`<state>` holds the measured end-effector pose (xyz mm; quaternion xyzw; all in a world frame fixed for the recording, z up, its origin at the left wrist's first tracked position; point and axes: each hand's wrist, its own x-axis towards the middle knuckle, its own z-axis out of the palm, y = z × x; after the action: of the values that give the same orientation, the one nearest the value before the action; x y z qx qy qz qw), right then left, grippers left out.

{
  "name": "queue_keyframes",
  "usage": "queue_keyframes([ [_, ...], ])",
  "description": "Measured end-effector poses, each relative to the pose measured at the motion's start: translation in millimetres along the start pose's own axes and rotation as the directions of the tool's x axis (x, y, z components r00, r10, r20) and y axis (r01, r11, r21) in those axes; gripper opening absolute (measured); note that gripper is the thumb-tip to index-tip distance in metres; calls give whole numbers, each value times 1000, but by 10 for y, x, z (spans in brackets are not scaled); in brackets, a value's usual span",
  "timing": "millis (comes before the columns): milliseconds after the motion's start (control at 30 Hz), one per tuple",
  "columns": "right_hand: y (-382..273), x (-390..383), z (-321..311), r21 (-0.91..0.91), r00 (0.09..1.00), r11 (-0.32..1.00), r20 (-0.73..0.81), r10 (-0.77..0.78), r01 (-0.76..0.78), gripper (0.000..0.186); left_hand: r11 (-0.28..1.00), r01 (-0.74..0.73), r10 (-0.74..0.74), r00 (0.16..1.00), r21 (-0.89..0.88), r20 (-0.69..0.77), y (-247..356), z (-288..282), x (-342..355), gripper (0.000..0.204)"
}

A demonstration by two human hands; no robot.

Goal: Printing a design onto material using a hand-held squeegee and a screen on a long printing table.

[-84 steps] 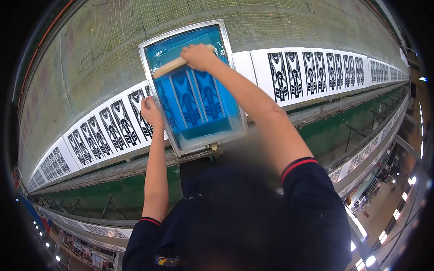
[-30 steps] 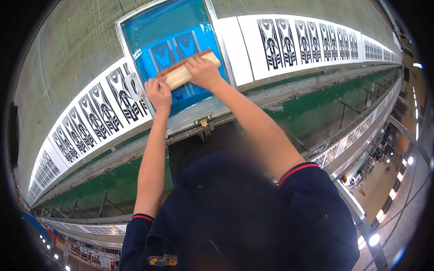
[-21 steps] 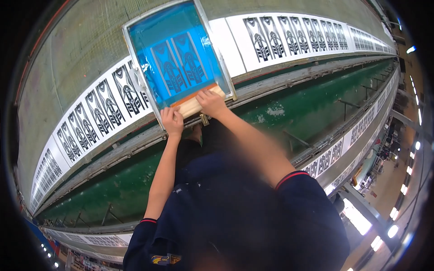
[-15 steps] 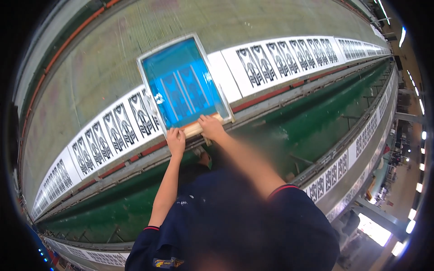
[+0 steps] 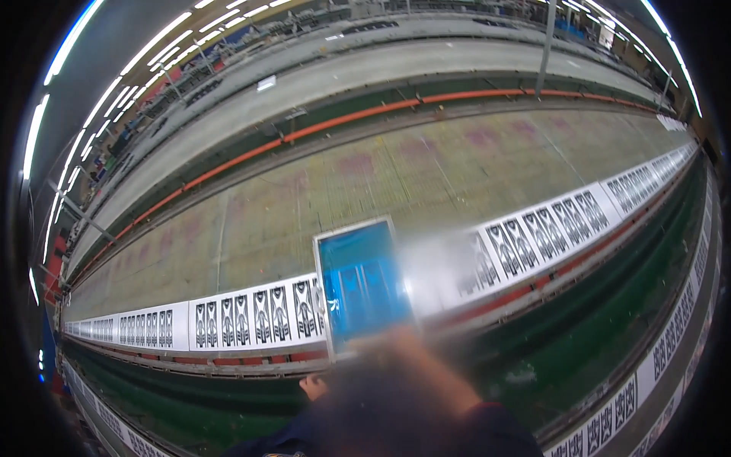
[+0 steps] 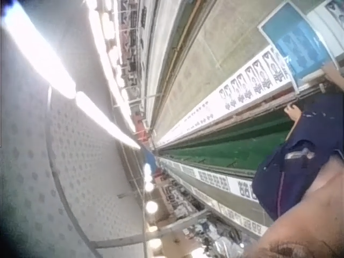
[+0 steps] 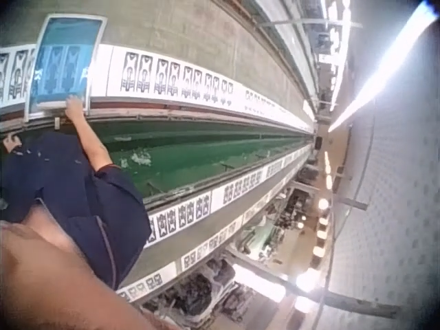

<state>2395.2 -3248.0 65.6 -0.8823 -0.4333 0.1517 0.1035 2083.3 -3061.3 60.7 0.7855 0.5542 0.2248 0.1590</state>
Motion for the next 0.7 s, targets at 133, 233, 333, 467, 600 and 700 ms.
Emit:
queue_keyframes([
  [133, -18, -48, -84, 16, 988, 990, -67, -142, 144, 26, 937, 342, -348, 934, 76, 82, 26, -63, -264, 34],
  [233, 22, -72, -143, 21, 979, 983, -99, -181, 183, 32, 960, 278, -279, 954, 23, 107, 222, 36, -252, 30],
  [333, 28, -82, -167, 47, 985, 986, -73, -159, 162, 36, 995, 67, -49, 974, -73, 223, 696, -105, -77, 23],
  [467, -29, -116, -279, 57, 982, 985, -108, -154, 161, 36, 993, 114, -101, 969, -42, 227, 907, -24, 288, 22],
  [600, 358, -99, 411, 8, 973, 985, -154, -170, 174, 40, 981, 174, -159, 975, -91, 157, 1133, 246, 898, 21],
  [700, 596, -111, 626, 25, 972, 990, -191, -135, 142, 42, 993, 29, -16, 993, -112, 120, 1320, 572, 1357, 25],
])
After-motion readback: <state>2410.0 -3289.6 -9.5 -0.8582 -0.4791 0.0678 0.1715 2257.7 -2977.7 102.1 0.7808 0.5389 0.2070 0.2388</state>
